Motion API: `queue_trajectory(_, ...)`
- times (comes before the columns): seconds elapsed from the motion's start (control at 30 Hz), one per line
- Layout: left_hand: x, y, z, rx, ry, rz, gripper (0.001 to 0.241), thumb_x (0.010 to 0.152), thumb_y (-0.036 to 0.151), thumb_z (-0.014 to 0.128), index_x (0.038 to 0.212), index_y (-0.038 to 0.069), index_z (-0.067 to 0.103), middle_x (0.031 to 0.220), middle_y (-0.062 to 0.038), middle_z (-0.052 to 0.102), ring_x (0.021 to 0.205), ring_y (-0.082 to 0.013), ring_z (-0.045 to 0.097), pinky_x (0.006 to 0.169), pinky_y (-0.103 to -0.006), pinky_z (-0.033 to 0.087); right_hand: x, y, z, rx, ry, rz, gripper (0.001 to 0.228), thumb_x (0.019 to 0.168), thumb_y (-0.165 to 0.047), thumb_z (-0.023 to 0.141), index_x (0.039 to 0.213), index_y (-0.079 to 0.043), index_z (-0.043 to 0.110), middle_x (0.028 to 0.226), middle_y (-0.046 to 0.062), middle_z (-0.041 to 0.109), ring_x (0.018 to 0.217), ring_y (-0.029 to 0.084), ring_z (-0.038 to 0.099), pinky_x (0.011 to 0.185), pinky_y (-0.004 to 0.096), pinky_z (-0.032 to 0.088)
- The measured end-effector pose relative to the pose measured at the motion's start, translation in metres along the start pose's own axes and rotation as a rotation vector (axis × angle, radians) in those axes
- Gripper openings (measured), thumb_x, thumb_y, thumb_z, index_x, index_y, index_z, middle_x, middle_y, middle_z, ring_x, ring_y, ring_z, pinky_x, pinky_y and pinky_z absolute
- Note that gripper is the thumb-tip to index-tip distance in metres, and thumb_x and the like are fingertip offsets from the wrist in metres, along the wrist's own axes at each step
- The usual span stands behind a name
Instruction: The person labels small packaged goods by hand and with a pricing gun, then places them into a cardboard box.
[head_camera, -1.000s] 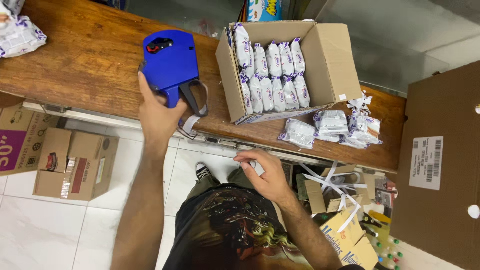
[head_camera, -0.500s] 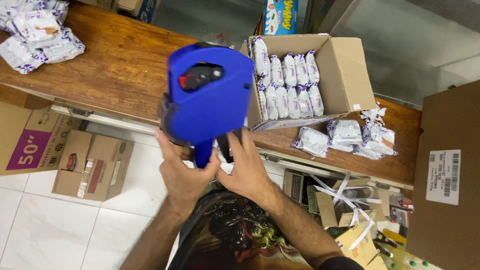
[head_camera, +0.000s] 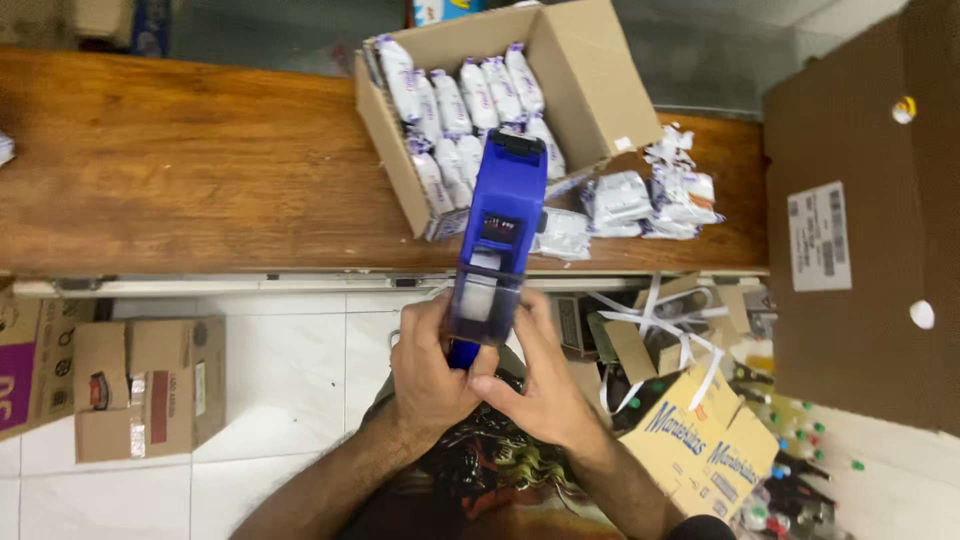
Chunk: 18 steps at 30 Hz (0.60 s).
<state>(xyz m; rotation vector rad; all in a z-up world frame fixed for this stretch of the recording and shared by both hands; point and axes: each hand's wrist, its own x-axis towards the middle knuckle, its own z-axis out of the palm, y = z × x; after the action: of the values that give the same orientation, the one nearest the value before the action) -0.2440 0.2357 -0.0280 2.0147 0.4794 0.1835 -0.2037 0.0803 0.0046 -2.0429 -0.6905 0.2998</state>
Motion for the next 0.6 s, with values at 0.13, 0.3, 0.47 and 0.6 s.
queue_trajectory(0.13, 0.004, -0.008, 0.064, 0.042, 0.321, 0.714, 0.048, 0.094, 0.027, 0.073, 0.136, 0.005, 0.072, 0.099, -0.002, 0.066, 0.075, -0.0222, 0.075, 0.062, -0.0337, 0.064, -0.034, 0.093, 0.03, 0.545, 0.138, 0.219, 0.074, 0.097, -0.018, 0.077, 0.163, 0.001, 0.049, 0.153, 0.025, 0.058, 0.138, 0.037, 0.057, 0.109, 0.06, 0.053)
queue_trajectory(0.3, -0.01, 0.022, 0.114, 0.027, 0.292, 0.892, 0.051, 0.088, 0.008, 0.067, 0.138, 0.019, 0.073, 0.096, 0.001, 0.068, 0.073, -0.0187, 0.074, 0.061, -0.0312, 0.064, -0.074, 0.157, 0.02, 0.998, 0.402, 0.205, 0.072, 0.097, 0.0, 0.069, 0.165, -0.002, 0.045, 0.15, 0.02, 0.065, 0.129, 0.024, 0.065, 0.104, 0.049, 0.061)
queue_trajectory(0.47, -0.021, 0.086, 0.118, -0.218, -0.192, 1.08, 0.048, 0.095, 0.006, 0.07, 0.143, 0.015, 0.071, 0.116, -0.01, 0.073, 0.101, -0.0337, 0.077, 0.084, -0.0448, 0.066, -0.091, 0.147, -0.074, 0.79, 0.433, -0.053, 0.063, 0.106, -0.041, 0.068, 0.142, 0.01, 0.059, 0.137, 0.034, 0.065, 0.128, 0.042, 0.067, 0.104, 0.054, 0.06)
queue_trajectory(0.6, 0.023, 0.024, 0.143, -0.099, -0.03, 0.892, 0.029, 0.084, 0.006, 0.077, 0.111, 0.016, 0.086, 0.108, -0.009, 0.08, 0.092, -0.0342, 0.078, 0.082, -0.0464, 0.063, -0.198, 0.325, -0.083, 0.475, 0.544, 0.216, 0.023, 0.096, -0.002, 0.079, 0.118, 0.005, 0.076, 0.11, 0.017, 0.078, 0.1, 0.022, 0.071, 0.087, 0.046, 0.064)
